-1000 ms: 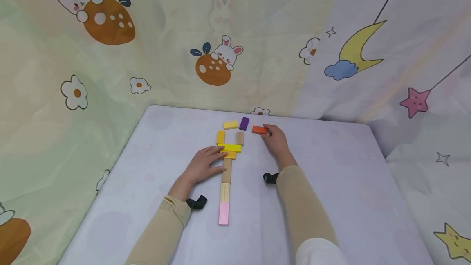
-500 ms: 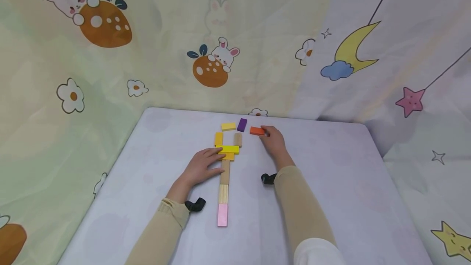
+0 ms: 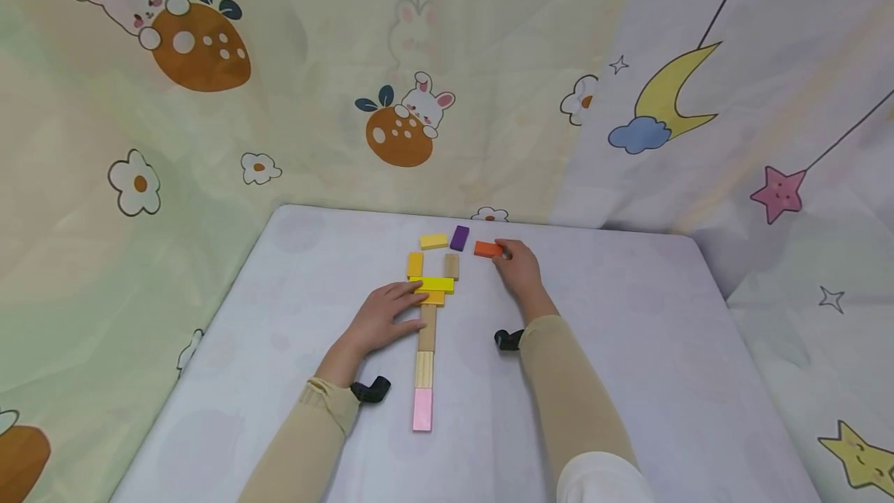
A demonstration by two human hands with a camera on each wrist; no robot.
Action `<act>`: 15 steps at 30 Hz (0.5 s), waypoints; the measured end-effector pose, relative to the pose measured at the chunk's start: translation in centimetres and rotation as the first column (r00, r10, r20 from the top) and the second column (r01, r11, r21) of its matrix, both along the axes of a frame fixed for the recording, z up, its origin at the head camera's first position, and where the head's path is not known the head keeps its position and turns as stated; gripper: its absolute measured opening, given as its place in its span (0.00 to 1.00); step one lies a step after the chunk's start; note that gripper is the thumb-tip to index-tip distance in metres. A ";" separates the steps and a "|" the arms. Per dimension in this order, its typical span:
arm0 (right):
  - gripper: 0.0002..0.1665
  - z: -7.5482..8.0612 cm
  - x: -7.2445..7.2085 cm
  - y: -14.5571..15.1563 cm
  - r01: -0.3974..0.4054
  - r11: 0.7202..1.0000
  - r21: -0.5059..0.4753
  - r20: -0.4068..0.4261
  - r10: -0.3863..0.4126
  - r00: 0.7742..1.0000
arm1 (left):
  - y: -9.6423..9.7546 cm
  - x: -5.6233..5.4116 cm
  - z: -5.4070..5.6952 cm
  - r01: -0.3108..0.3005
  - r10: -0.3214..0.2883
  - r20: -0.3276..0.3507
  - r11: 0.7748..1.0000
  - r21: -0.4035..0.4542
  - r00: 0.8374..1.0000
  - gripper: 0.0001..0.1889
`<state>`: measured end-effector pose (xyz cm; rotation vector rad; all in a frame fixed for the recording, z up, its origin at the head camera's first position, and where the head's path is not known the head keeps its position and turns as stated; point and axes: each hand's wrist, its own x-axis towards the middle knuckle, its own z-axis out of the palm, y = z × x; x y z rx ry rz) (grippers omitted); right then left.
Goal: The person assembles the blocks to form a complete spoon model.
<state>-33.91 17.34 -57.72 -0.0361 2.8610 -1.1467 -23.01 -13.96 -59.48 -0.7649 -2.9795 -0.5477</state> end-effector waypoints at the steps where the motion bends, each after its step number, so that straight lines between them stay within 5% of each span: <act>1: 0.27 0.0 0.0 0.0 0.005 1.000 -0.002 0.000 -0.005 1.000 | 0.0 0.0 0.0 0.000 0.000 -0.002 1.000 -0.002 1.000 0.32; 15: 0.24 0.2 0.2 -0.4 0.035 0.999 -0.006 0.005 -0.035 0.999 | 0.1 0.1 0.4 -0.002 0.002 0.001 1.000 -0.007 1.000 0.32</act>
